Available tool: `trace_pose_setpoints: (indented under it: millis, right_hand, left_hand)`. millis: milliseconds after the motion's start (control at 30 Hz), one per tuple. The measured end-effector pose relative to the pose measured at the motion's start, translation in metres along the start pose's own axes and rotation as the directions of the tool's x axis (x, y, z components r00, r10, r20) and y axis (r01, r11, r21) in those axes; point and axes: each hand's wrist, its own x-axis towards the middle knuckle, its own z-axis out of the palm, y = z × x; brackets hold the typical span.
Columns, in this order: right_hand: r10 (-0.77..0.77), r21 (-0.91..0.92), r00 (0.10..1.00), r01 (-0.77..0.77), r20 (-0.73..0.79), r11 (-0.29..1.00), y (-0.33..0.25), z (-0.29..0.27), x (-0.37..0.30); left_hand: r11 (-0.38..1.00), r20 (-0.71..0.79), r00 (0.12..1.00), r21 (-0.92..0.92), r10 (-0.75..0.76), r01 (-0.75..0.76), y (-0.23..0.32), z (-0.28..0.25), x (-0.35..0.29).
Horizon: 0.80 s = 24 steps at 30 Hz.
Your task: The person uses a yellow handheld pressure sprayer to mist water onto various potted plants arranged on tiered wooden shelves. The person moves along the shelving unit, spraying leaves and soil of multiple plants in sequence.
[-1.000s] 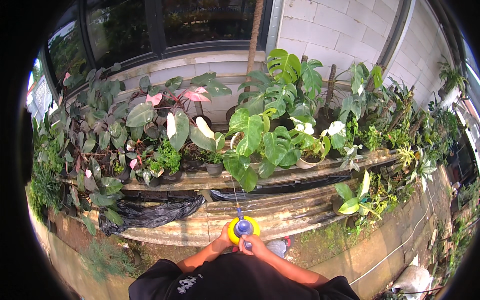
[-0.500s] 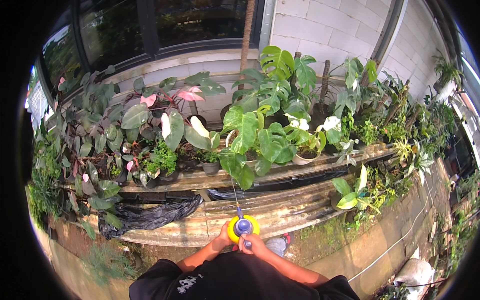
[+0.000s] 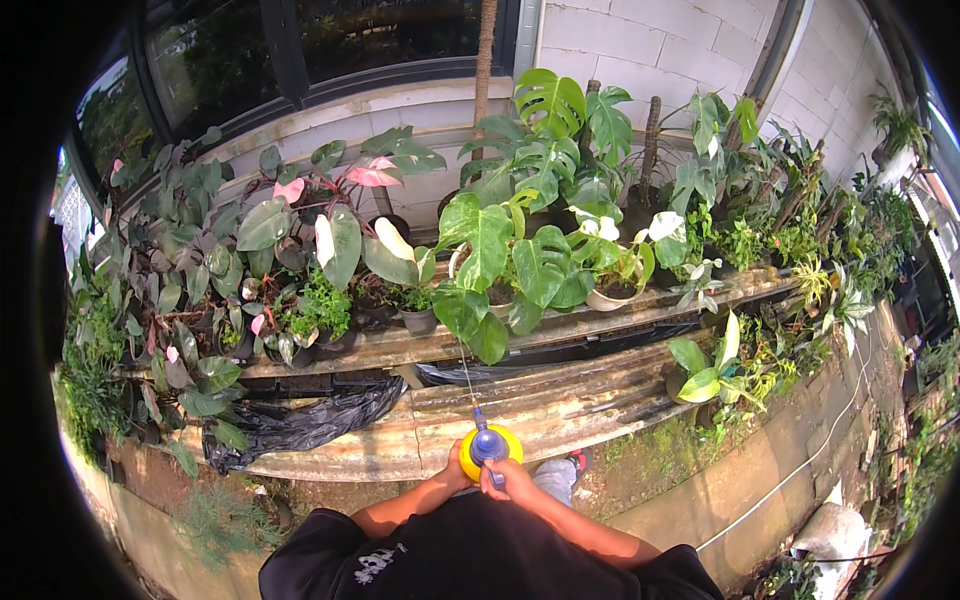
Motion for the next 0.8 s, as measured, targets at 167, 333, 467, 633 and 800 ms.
trace_pose_setpoints:
  millis: [167,333,467,633,800]
  right_hand:
    - [0.043,-0.015,0.999,-0.043,0.014,0.999,-0.004,-0.002,0.003]
    - [0.056,0.077,0.998,-0.054,-0.024,0.996,0.004,-0.010,0.006]
    - [0.088,0.214,0.993,-0.069,-0.082,0.974,0.010,-0.020,0.006]
    - [0.138,0.237,0.974,-0.093,-0.180,0.967,-0.001,-0.019,-0.004]
    - [0.122,0.257,0.973,-0.069,-0.195,0.964,0.002,-0.026,-0.009]
  left_hand:
    - [0.996,0.131,0.988,-0.046,0.082,-0.077,0.000,0.000,0.003]
    - [0.993,0.192,0.979,0.080,0.070,-0.087,0.002,0.009,-0.005]
    - [0.991,0.242,0.970,0.136,-0.028,-0.006,0.005,0.023,-0.006]
    - [0.994,0.284,0.953,0.060,-0.105,0.092,-0.008,0.013,0.013]
    - [0.989,0.276,0.950,0.067,-0.147,0.134,-0.014,0.022,0.015]
